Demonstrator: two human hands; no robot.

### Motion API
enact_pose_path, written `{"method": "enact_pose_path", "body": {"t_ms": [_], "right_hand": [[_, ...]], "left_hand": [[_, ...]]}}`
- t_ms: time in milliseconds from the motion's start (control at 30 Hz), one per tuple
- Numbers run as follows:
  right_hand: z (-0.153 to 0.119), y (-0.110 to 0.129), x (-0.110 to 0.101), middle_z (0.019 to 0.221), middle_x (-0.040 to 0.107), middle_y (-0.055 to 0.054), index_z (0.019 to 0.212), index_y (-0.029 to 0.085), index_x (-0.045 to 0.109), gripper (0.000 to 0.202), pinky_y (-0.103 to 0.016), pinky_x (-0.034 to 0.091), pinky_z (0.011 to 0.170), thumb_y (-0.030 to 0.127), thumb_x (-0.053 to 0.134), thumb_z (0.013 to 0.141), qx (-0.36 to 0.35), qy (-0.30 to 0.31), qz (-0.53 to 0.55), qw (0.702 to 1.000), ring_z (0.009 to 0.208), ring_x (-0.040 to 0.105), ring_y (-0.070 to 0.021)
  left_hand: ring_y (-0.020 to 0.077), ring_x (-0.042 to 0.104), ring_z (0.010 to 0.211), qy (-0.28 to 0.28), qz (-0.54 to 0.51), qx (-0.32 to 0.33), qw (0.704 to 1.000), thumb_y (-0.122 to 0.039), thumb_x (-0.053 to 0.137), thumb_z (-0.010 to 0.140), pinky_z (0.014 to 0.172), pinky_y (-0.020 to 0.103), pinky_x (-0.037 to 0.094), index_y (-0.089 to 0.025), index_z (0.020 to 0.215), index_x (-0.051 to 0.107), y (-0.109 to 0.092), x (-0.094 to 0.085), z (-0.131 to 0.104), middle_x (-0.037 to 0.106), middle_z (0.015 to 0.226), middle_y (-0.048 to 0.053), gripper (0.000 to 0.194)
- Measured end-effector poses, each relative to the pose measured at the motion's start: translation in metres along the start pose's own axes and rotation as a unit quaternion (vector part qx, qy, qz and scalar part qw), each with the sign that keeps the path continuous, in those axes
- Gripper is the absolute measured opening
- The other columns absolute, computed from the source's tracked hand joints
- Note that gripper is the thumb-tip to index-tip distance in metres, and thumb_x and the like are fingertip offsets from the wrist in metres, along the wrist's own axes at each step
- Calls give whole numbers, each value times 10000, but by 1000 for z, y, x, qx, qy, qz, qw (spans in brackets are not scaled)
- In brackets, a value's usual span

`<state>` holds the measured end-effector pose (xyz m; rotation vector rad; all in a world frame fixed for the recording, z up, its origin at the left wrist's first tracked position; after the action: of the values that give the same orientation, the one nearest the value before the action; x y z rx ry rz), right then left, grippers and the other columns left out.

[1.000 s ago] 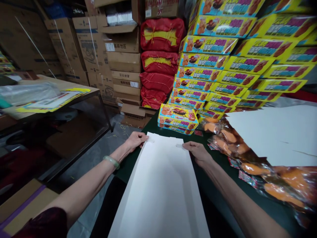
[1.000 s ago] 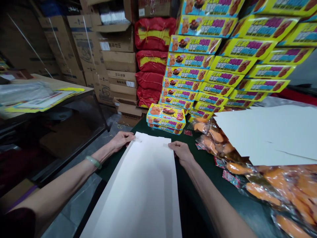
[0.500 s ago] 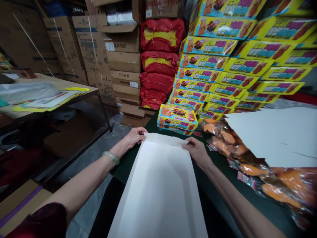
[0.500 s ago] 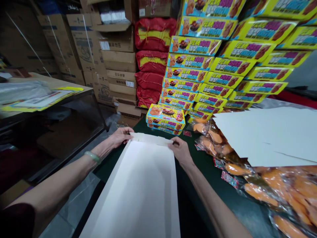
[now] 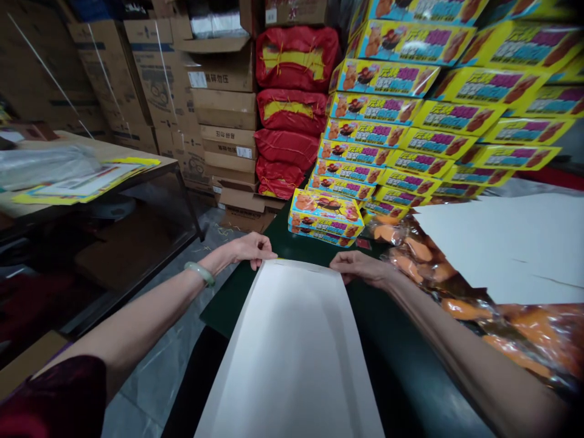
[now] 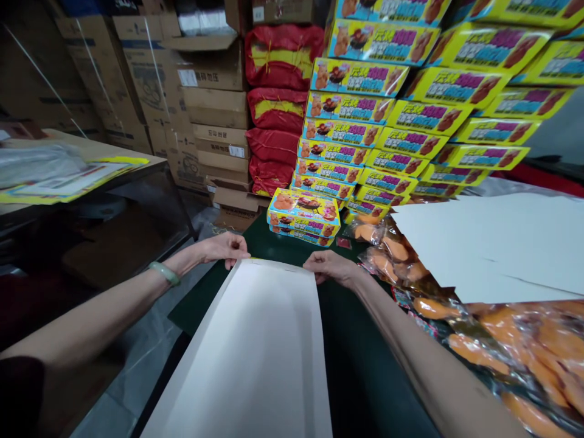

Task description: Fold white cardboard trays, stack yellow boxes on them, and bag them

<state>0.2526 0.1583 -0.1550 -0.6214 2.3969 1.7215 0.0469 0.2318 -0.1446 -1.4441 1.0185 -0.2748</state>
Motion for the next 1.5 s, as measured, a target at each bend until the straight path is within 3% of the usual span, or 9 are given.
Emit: {"method": "enact_pose_path", "body": {"t_ms": [67, 167, 333, 533, 667, 833, 1100, 1367, 1500], "right_hand": [[6, 15, 6, 648, 597, 3, 817, 153, 613, 318, -216, 430, 527, 421, 646, 650, -39, 32, -183, 982, 575, 536, -106], [10, 34, 24, 697, 628, -6, 870, 173, 634, 200, -210, 403, 553, 292, 550, 734, -111, 33, -438, 891, 628, 558, -124], [12, 46, 47, 897, 644, -108, 925, 150, 601, 243, -270, 370, 654, 147, 460, 727, -157, -26, -570, 806, 799, 590, -209], [13, 51, 58, 836, 660, -86, 880, 181, 586, 181, -268, 355, 623, 211, 441, 776, -176, 1, -644, 745, 795, 611, -218], [13, 53, 64, 864, 653, -76, 961, 192, 559, 214, -264, 359, 608, 182, 443, 781, -169, -12, -665, 728, 802, 620, -220], [11, 50, 69, 940, 603, -113, 1027, 176, 521, 231, -272, 379, 598, 196, 337, 889, -145, -47, -683, 715, 751, 630, -214], [10, 50, 54, 931, 624, -83, 1076, 184, 490, 258, -256, 385, 623, 147, 393, 839, -141, -40, -685, 714, 804, 625, -206], [16, 52, 58, 875, 665, -114, 1071, 176, 523, 268, -316, 392, 669, 247, 365, 867, -140, -60, -688, 710, 790, 631, -250], [36, 53, 50, 850, 666, -161, 1035, 131, 549, 278, -338, 396, 692, 166, 326, 872, -108, -106, -676, 721, 809, 633, -263]], "left_hand": [[102, 516, 402, 20, 84, 17, 996, -427, 674, 654, 395, 201, 415, -119, 752, 624, -5, 2, 4, 577, 507, 0, 327], [96, 499, 426, 12, 177, 42, 983, -234, 706, 578, 418, 190, 369, -152, 645, 663, -13, 3, 12, 564, 489, -21, 114], [126, 499, 539, -27, 331, 111, 937, -31, 565, 534, 498, 216, 317, -184, 482, 570, -34, 15, 19, 517, 478, -16, 161], [134, 477, 515, 47, 435, 158, 885, -86, 561, 613, 480, 244, 279, -189, 594, 611, -50, 36, 14, 533, 513, -4, 115], [139, 529, 572, 68, 479, 173, 858, -48, 549, 626, 487, 233, 307, -173, 627, 622, -51, 48, 20, 591, 599, 17, 146], [192, 593, 659, 29, 531, 192, 825, -51, 476, 749, 541, 258, 372, -136, 874, 601, -51, 63, 20, 623, 765, 93, 197], [177, 608, 691, 27, 578, 202, 790, -51, 457, 775, 538, 242, 365, -149, 903, 596, -46, 58, 22, 629, 827, 90, 213], [204, 615, 720, 16, 577, 199, 792, -64, 481, 755, 537, 251, 353, -144, 904, 612, -48, 58, 23, 651, 814, 99, 213], [217, 618, 756, -29, 557, 163, 814, -72, 439, 789, 608, 268, 407, -109, 923, 625, -48, 46, 42, 646, 856, 139, 232]]}}
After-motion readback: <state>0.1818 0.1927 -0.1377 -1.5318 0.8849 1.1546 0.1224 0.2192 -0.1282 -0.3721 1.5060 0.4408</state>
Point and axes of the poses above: each hand's wrist, its own z-axis towards the middle knuckle, its own x-axis out of the palm, y = z × x, the point moved 10 cm from there along z, towards the middle knuckle
